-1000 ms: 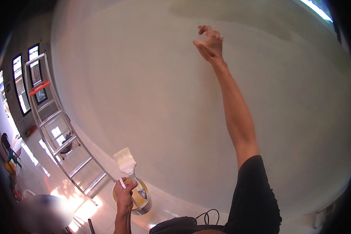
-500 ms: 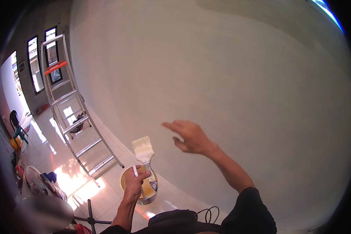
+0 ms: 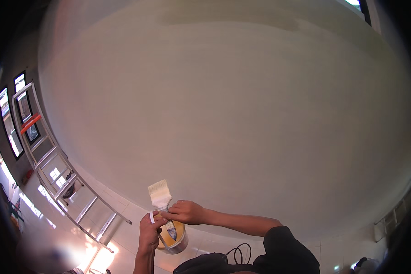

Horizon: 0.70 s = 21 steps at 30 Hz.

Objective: The person paints a ceiling using a paintbrush and a bucket of paint. They repeatedly dip the brush into the bucket and apply paint to the ceiling surface in broad strokes.

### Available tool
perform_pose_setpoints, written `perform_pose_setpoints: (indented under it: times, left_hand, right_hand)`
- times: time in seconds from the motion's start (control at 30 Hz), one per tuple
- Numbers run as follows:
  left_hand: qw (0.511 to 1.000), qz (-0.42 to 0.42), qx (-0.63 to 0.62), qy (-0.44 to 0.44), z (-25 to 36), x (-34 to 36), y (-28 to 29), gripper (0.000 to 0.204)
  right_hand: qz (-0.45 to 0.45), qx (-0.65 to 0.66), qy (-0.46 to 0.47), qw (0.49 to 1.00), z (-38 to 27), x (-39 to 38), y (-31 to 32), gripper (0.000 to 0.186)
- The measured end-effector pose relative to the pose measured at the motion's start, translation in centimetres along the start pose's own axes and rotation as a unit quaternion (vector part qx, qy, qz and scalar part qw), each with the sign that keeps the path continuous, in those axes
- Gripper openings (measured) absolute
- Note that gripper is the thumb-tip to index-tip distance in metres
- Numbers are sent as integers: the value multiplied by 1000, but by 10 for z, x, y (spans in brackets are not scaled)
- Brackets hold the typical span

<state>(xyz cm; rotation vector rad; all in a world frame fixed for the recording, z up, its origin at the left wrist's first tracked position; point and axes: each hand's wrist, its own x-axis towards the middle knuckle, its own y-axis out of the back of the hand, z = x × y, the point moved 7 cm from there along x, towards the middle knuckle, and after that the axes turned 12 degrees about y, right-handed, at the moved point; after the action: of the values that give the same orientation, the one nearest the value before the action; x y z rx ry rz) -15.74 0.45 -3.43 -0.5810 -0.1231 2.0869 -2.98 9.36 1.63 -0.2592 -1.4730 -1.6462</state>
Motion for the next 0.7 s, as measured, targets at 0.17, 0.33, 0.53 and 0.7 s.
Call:
perform_pose_setpoints:
  times: [0.17,0.33,0.53,0.7]
  left_hand:
    - [997,-77,6,6,-8,11,-21,50]
    - [994,-92,56,22,1,-7,-53,36]
    - [989,-139,29,49,6,-20,-80,49]
    - [985,-157,48,57,23,-44,-110,70]
  right_hand:
    - [17,-131,27,991,-11,-7,32,40]
    - [80,-186,-20,979,-12,-21,67,37]
    - [276,-129,-295,906,-9,-73,183,16]
    - [352,115,-474,799,0,-92,206,19]
